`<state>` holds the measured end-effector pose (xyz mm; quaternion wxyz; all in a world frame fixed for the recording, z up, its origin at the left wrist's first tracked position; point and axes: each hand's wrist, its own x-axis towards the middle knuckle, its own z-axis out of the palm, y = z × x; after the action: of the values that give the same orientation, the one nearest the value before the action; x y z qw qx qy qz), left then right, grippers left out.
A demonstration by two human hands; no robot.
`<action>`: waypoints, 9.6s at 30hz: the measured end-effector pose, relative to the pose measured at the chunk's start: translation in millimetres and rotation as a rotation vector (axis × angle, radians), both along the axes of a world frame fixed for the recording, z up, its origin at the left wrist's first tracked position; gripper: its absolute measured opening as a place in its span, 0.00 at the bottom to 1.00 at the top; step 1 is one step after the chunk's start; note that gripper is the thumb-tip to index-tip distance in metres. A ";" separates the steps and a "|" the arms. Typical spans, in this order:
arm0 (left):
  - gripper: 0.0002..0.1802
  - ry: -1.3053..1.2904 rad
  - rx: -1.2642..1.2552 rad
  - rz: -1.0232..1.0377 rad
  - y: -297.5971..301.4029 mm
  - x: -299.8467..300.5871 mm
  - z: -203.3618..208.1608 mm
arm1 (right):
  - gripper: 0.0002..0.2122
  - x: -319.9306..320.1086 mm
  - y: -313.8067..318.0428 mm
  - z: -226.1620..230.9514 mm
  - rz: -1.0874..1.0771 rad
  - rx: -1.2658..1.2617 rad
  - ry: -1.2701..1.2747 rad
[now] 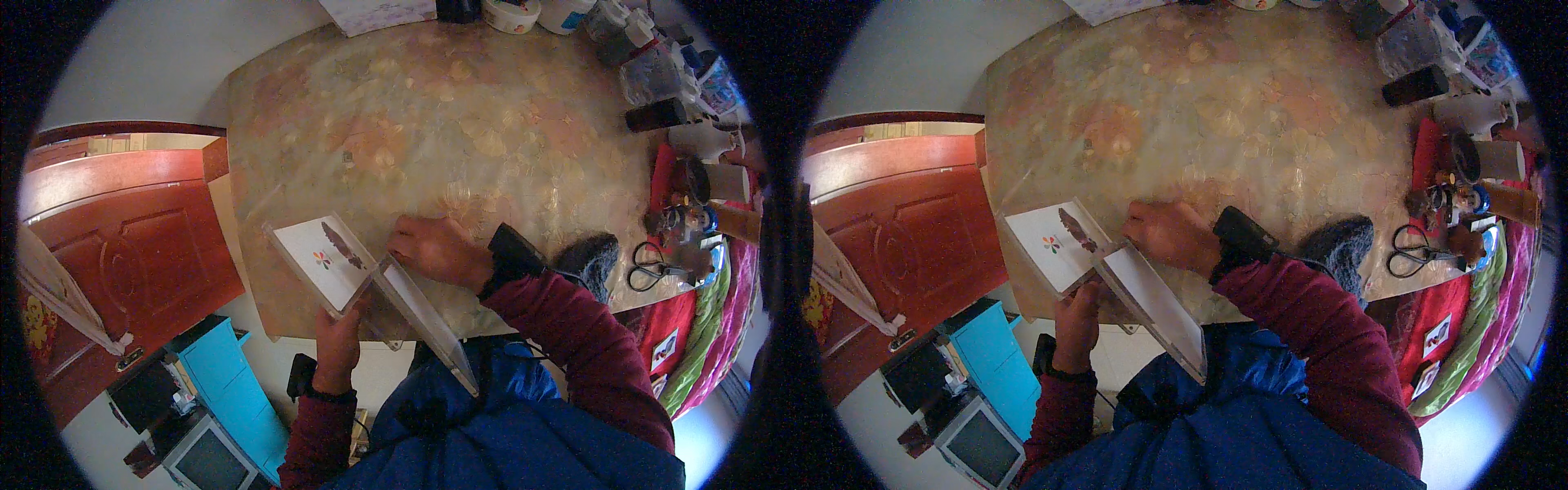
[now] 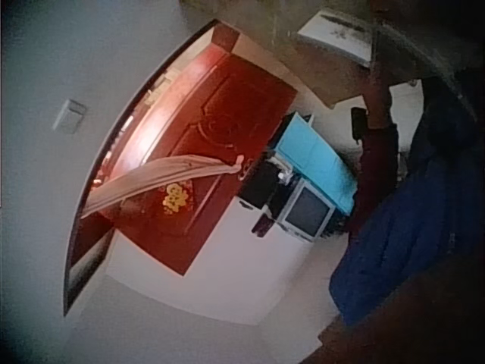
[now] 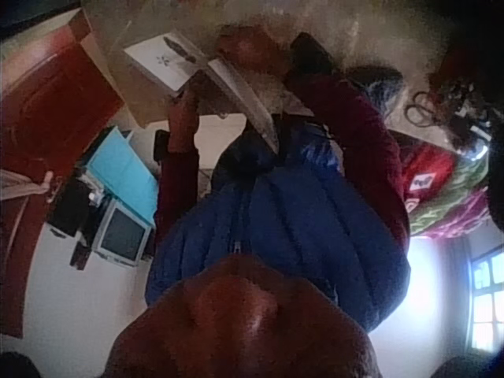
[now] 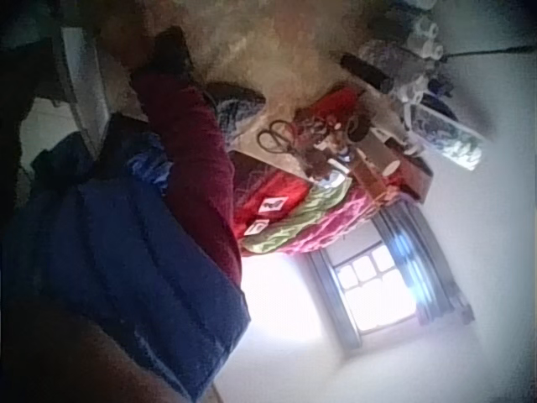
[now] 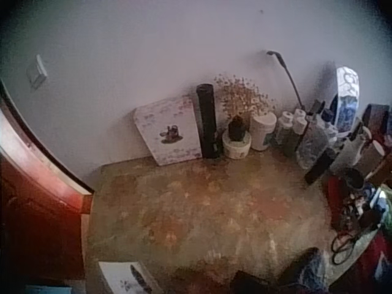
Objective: The person picks up a printed photograph and a clear plastic frame from a bed, then moves to a table. They insert the photograph into the frame, align the edges, and secure the frame by snapping the back panel into place. The completed framed photo is then placed on the table.
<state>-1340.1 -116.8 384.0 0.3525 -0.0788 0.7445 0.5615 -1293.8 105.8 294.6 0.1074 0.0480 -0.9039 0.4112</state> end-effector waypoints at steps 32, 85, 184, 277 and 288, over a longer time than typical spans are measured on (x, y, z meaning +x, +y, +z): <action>0.16 0.019 0.033 0.006 -0.9 1.3 -1.0 | 0.04 -0.5 -1.2 -0.8 0.009 -0.037 -0.048; 0.21 0.024 0.144 0.005 -1.5 1.6 -3.5 | 0.04 1.4 0.5 -3.2 0.021 -0.019 -0.021; 0.20 -0.019 -0.036 -0.021 -4.1 -0.8 -1.6 | 0.06 3.1 -0.5 -4.1 0.019 0.034 0.024; 0.20 -0.045 -0.075 0.002 -4.1 -2.2 1.2 | 0.08 1.6 -0.5 0.6 0.040 0.025 -0.024; 0.19 0.004 0.029 -0.003 -1.5 -0.8 0.0 | 0.07 0.8 1.1 3.2 0.071 0.017 -0.034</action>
<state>-1340.9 -118.3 384.1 0.3530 -0.0712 0.7371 0.5718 -1293.1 106.9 297.7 0.0769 0.0741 -0.9067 0.4079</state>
